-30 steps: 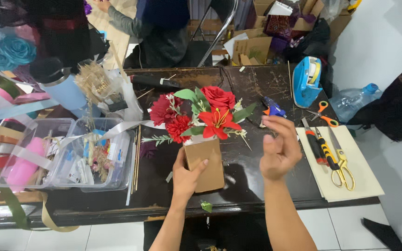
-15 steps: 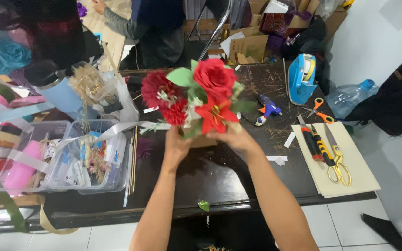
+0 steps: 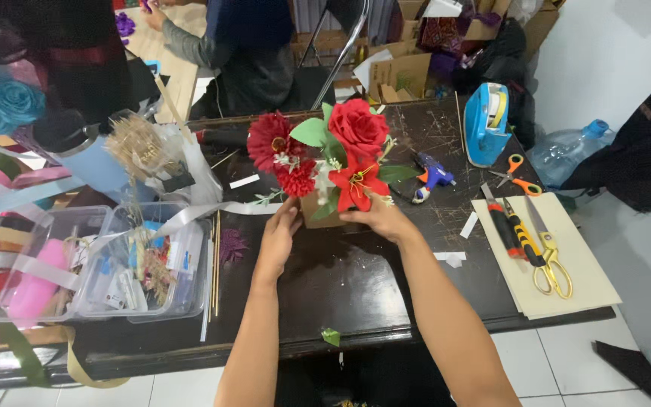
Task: The person arranges artificial red flowers and green leaves into a small brown cardboard box. They adjust the placement of the flowers and add a purple decorative element to the arrangement.
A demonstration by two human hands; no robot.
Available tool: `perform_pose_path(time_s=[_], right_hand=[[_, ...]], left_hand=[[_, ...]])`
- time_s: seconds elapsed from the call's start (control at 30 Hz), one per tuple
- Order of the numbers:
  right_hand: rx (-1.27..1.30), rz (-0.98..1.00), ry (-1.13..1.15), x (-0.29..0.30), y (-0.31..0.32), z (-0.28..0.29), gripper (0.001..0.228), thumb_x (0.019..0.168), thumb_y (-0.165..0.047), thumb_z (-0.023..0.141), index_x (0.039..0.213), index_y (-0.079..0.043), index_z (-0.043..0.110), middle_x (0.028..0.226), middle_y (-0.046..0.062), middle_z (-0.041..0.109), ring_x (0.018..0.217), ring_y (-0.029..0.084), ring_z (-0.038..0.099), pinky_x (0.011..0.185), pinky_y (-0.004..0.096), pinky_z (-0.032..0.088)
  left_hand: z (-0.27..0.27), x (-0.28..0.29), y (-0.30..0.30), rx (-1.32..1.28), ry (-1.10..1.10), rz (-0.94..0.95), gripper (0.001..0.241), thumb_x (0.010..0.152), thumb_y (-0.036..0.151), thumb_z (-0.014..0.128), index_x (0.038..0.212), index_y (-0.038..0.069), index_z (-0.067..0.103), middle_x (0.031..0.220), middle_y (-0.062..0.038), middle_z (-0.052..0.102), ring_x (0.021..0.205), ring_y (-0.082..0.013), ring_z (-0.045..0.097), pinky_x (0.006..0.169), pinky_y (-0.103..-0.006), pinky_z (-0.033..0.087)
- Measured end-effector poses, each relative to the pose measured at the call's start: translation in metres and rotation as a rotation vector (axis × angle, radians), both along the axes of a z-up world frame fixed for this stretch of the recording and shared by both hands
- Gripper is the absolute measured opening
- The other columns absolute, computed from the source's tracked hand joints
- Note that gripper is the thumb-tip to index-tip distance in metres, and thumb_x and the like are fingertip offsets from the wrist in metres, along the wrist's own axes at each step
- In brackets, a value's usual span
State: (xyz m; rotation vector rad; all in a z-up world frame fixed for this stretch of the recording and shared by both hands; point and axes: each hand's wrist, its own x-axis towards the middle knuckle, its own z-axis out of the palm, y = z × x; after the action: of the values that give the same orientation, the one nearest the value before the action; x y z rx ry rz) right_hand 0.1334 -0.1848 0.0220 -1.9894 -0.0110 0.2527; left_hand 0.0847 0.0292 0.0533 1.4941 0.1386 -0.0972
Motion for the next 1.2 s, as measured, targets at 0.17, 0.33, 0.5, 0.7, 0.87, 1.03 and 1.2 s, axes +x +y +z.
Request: perform_pose_path(time_s=[0.17, 0.33, 0.5, 0.7, 0.87, 1.03, 1.2], right_hand=[[0.744, -0.059, -0.183, 0.044, -0.066, -0.083, 0.071, 0.073, 0.005, 0.085, 0.142, -0.007, 0.073, 0.133, 0.012, 0.078, 0.119, 0.026, 0.074, 0.111, 0.046, 0.057], [1.040, -0.254, -0.279, 0.028, -0.079, -0.002, 0.046, 0.093, -0.014, 0.070, 0.138, -0.005, 0.072, 0.133, 0.014, 0.077, 0.122, 0.028, 0.074, 0.118, 0.046, 0.054], [0.897, -0.232, -0.592, 0.015, -0.090, 0.076, 0.029, 0.107, -0.021, 0.061, 0.128, -0.003, 0.070, 0.127, 0.017, 0.076, 0.114, 0.023, 0.077, 0.106, 0.033, 0.064], [0.392, 0.095, -0.887, 0.032, -0.073, 0.158, 0.025, 0.104, -0.011, 0.080, 0.126, 0.000, 0.075, 0.137, 0.020, 0.070, 0.125, 0.028, 0.070, 0.106, 0.039, 0.059], [0.020, 0.377, -0.626, 0.032, -0.041, 0.221, 0.038, 0.102, -0.029, 0.075, 0.138, -0.017, 0.071, 0.159, 0.012, 0.060, 0.147, 0.026, 0.058, 0.118, 0.042, 0.052], [-0.041, 0.495, -0.455, 0.034, -0.011, 0.231, 0.062, 0.086, -0.015, 0.088, 0.143, 0.002, 0.070, 0.135, 0.033, 0.072, 0.126, 0.051, 0.069, 0.112, 0.065, 0.052], [-0.124, 0.317, -0.563, 0.066, -0.002, 0.194, 0.024, 0.086, -0.023, 0.091, 0.109, -0.021, 0.084, 0.090, -0.002, 0.077, 0.087, 0.013, 0.070, 0.082, 0.030, 0.054]], left_hand=[[0.001, -0.010, 0.016, 0.021, -0.019, 0.080, 0.051, 0.117, 0.022, 0.045, 0.159, -0.005, 0.054, 0.162, -0.033, 0.053, 0.154, -0.0485, 0.049, 0.126, -0.0583, 0.044], [0.000, -0.010, 0.058, -0.042, -0.266, 0.439, 0.035, 0.116, 0.015, 0.055, 0.144, -0.003, 0.065, 0.136, -0.027, 0.069, 0.135, -0.0433, 0.068, 0.118, -0.0572, 0.052], [0.104, -0.015, 0.087, 0.482, -0.873, 0.331, 0.007, 0.110, 0.010, 0.077, 0.115, 0.008, 0.081, 0.112, -0.013, 0.077, 0.111, -0.0323, 0.077, 0.101, -0.0403, 0.059], [0.134, 0.024, 0.062, 0.656, -0.866, 0.082, 0.017, 0.107, 0.011, 0.074, 0.117, 0.018, 0.084, 0.144, -0.012, 0.068, 0.132, -0.0430, 0.068, 0.113, -0.0564, 0.053], [0.136, 0.050, 0.049, 0.536, -0.616, -0.083, 0.045, 0.098, 0.019, 0.077, 0.142, 0.021, 0.067, 0.143, -0.007, 0.067, 0.130, -0.0224, 0.068, 0.112, -0.0403, 0.055], [0.136, 0.062, 0.038, 0.447, -0.575, -0.087, 0.078, 0.085, 0.016, 0.092, 0.155, 0.016, 0.058, 0.130, -0.023, 0.075, 0.125, -0.0479, 0.072, 0.107, -0.0594, 0.054], [0.130, 0.067, 0.032, 0.505, -0.455, -0.067, 0.069, 0.082, 0.037, 0.098, 0.144, 0.023, 0.070, 0.124, -0.011, 0.080, 0.121, -0.0365, 0.077, 0.104, -0.0487, 0.058]])
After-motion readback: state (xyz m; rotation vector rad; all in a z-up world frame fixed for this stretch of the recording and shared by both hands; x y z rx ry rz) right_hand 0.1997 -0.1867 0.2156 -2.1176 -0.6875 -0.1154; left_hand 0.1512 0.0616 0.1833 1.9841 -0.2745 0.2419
